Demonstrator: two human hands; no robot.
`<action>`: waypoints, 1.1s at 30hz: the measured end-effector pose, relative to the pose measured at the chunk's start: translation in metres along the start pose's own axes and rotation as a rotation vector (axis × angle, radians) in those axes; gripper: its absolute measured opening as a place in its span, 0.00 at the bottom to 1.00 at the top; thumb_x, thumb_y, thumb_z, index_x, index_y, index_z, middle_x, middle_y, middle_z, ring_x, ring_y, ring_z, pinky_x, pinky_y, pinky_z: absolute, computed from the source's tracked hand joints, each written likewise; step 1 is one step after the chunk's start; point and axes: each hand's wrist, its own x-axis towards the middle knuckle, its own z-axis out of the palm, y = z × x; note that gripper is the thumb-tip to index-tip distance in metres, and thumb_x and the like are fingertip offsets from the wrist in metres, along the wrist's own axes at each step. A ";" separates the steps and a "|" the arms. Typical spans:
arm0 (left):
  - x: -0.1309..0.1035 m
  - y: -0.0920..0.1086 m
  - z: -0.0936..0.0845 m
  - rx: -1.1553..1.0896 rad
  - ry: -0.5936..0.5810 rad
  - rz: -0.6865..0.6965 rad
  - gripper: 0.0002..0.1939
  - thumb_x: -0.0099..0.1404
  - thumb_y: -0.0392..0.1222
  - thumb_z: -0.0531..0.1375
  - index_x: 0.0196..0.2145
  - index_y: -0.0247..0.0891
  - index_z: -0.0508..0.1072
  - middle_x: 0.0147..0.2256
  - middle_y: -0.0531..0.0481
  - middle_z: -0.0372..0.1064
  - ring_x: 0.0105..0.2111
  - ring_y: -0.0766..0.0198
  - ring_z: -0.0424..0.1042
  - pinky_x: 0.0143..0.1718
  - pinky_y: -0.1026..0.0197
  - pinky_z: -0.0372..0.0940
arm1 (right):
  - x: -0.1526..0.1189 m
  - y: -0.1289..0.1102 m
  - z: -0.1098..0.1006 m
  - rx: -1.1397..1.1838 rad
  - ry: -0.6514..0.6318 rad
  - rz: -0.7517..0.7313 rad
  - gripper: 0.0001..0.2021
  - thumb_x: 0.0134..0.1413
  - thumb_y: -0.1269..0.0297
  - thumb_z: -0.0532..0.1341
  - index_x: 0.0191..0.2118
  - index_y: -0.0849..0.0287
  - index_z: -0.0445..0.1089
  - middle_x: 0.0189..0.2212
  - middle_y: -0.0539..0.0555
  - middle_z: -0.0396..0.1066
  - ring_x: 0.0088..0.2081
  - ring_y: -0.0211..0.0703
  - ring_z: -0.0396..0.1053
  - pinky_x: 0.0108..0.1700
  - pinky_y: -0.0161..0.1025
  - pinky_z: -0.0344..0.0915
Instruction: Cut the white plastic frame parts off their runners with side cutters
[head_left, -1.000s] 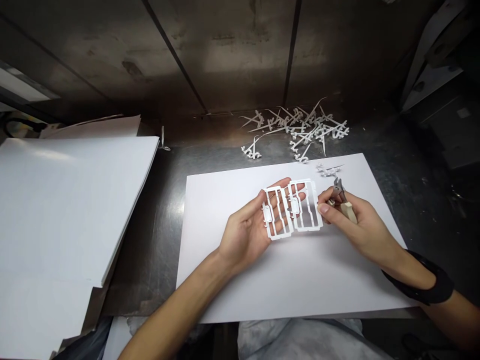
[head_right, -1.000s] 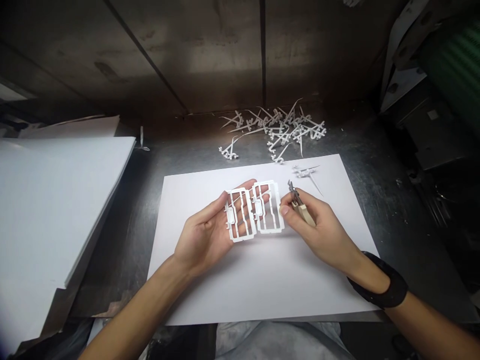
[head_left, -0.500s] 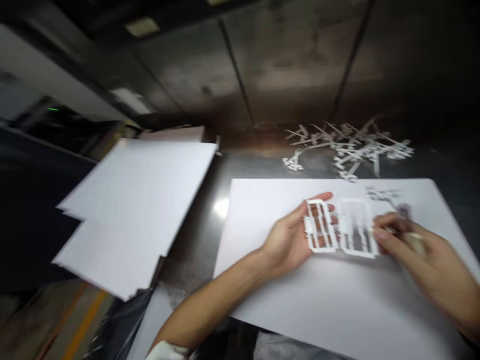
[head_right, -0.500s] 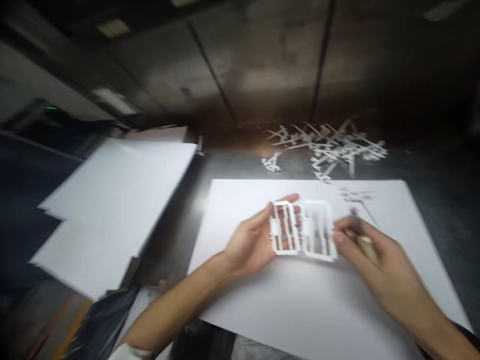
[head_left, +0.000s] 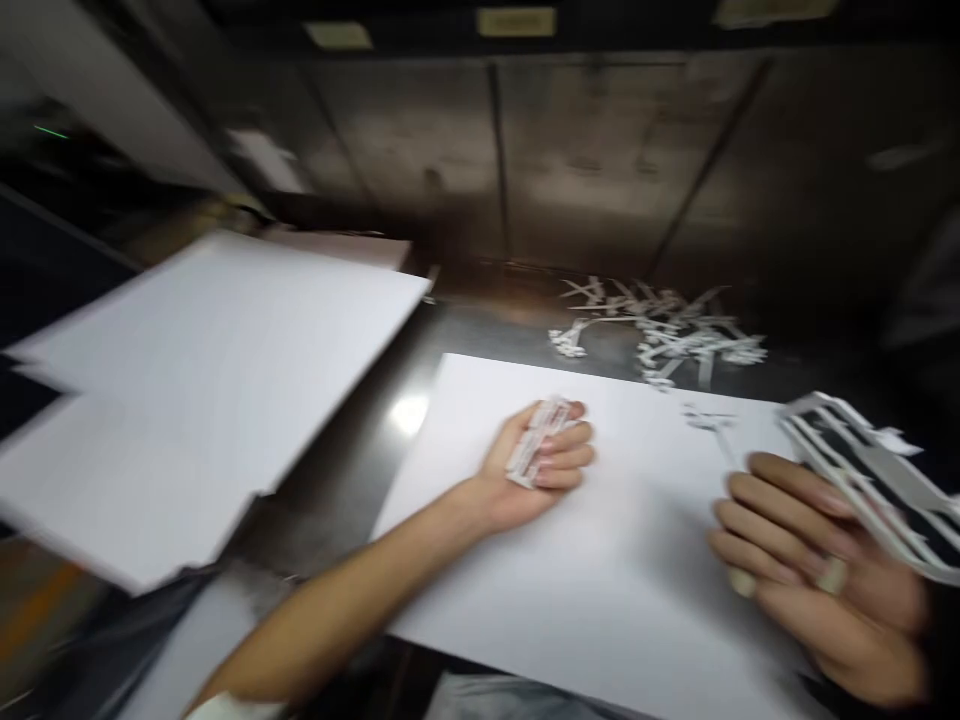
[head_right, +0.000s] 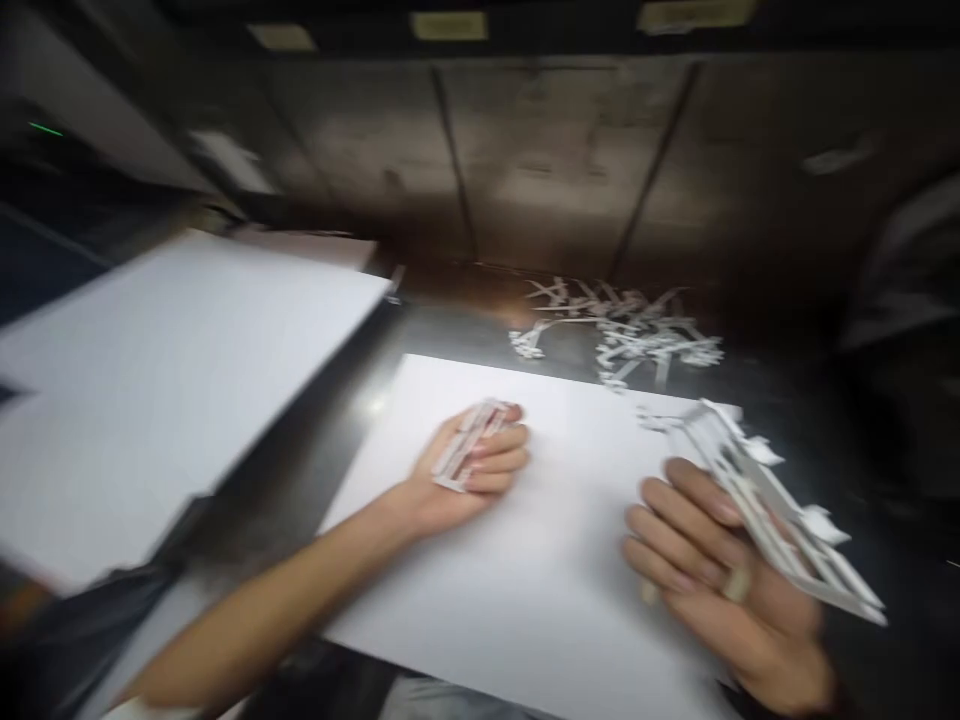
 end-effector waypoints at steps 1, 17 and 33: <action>0.001 0.002 -0.001 -0.024 -0.018 -0.010 0.13 0.80 0.35 0.53 0.35 0.32 0.70 0.24 0.59 0.44 0.20 0.72 0.55 0.18 0.73 0.46 | -0.006 -0.007 0.010 0.140 -0.020 -0.024 0.26 0.53 0.61 0.88 0.28 0.52 0.67 0.17 0.40 0.45 0.18 0.36 0.35 0.21 0.33 0.56; 0.008 0.000 0.011 -0.016 0.039 -0.111 0.25 0.84 0.53 0.47 0.41 0.32 0.74 0.30 0.48 0.64 0.29 0.63 0.71 0.35 0.61 0.74 | -0.024 -0.028 0.020 0.216 0.112 -0.101 0.25 0.53 0.72 0.86 0.27 0.47 0.69 0.14 0.39 0.42 0.15 0.37 0.33 0.19 0.36 0.46; 0.018 -0.025 -0.009 0.638 0.230 0.075 0.12 0.77 0.43 0.68 0.51 0.36 0.72 0.55 0.36 0.79 0.45 0.57 0.83 0.51 0.52 0.78 | -0.004 0.000 -0.006 -1.275 0.324 -0.420 0.11 0.74 0.53 0.67 0.42 0.53 0.74 0.34 0.50 0.68 0.34 0.48 0.65 0.38 0.40 0.63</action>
